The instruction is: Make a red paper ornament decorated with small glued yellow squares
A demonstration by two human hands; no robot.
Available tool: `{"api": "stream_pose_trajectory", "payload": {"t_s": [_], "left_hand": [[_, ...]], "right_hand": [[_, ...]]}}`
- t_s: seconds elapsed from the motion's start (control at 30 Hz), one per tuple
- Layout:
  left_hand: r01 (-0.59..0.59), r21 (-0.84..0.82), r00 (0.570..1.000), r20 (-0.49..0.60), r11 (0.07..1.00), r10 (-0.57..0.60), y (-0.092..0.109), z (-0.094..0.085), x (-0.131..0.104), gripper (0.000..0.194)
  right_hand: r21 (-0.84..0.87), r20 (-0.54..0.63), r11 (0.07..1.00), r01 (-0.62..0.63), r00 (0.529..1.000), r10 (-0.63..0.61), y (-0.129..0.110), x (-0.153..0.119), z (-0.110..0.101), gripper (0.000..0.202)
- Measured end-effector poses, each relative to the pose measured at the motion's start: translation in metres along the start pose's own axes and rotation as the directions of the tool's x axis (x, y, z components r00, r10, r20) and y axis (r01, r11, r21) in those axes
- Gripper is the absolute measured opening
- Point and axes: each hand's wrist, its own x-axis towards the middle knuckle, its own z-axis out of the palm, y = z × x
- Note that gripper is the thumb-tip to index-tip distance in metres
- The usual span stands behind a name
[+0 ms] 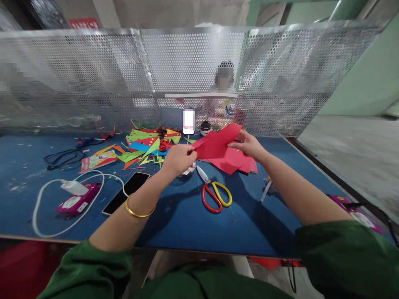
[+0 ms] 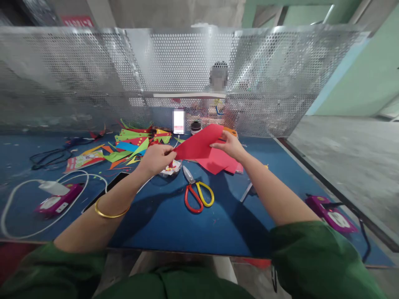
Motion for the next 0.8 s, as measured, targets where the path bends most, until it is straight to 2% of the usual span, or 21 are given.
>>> {"api": "stream_pose_trajectory", "payload": {"t_s": [0.07, 0.1, 0.17, 0.23, 0.33, 0.43, 0.57, 0.7, 0.8], "left_hand": [[0.022, -0.180, 0.996, 0.085, 0.983, -0.007, -0.008, -0.004, -0.020, 0.029], [0.086, -0.366, 0.988, 0.148, 0.927, -0.033, -0.012, -0.005, -0.031, 0.028], [0.233, -0.615, 0.959, 0.272, 0.753, -0.075, -0.019, -0.006, -0.052, 0.027], [0.355, -0.716, 0.926, 0.359, 0.601, -0.119, -0.025, -0.004, -0.072, 0.024], [0.411, -0.766, 0.911, 0.370, 0.495, -0.184, -0.031, 0.003, -0.097, 0.023], [0.400, -0.777, 0.917, 0.343, 0.487, -0.206, -0.032, 0.013, -0.114, 0.025], [0.428, -0.758, 0.903, 0.340, 0.491, -0.263, -0.032, 0.025, -0.128, 0.022], [0.440, -0.740, 0.895, 0.313, 0.509, -0.318, -0.036, 0.027, -0.138, 0.022], [0.470, -0.729, 0.879, 0.334, 0.497, -0.341, -0.040, 0.025, -0.144, 0.022]], "right_hand": [[0.233, 0.031, 0.972, 0.017, 0.999, -0.024, -0.016, -0.019, 0.004, 0.047], [0.334, 0.039, 0.943, 0.005, 0.999, -0.019, -0.022, -0.031, 0.007, 0.045], [0.482, 0.045, 0.875, -0.038, 0.999, 0.019, -0.030, -0.054, 0.013, 0.045], [0.574, 0.042, 0.814, -0.088, 0.996, 0.078, -0.034, -0.077, 0.021, 0.043], [0.646, 0.028, 0.750, -0.139, 0.987, 0.159, -0.039, -0.108, 0.034, 0.040], [0.685, 0.035, 0.706, -0.179, 0.976, 0.213, -0.048, -0.133, 0.048, 0.036], [0.716, 0.085, 0.657, -0.237, 0.963, 0.254, -0.063, -0.157, 0.060, 0.033], [0.714, 0.172, 0.629, -0.308, 0.948, 0.269, -0.071, -0.174, 0.062, 0.038], [0.704, 0.243, 0.617, -0.351, 0.936, 0.255, -0.071, -0.184, 0.062, 0.038]]}}
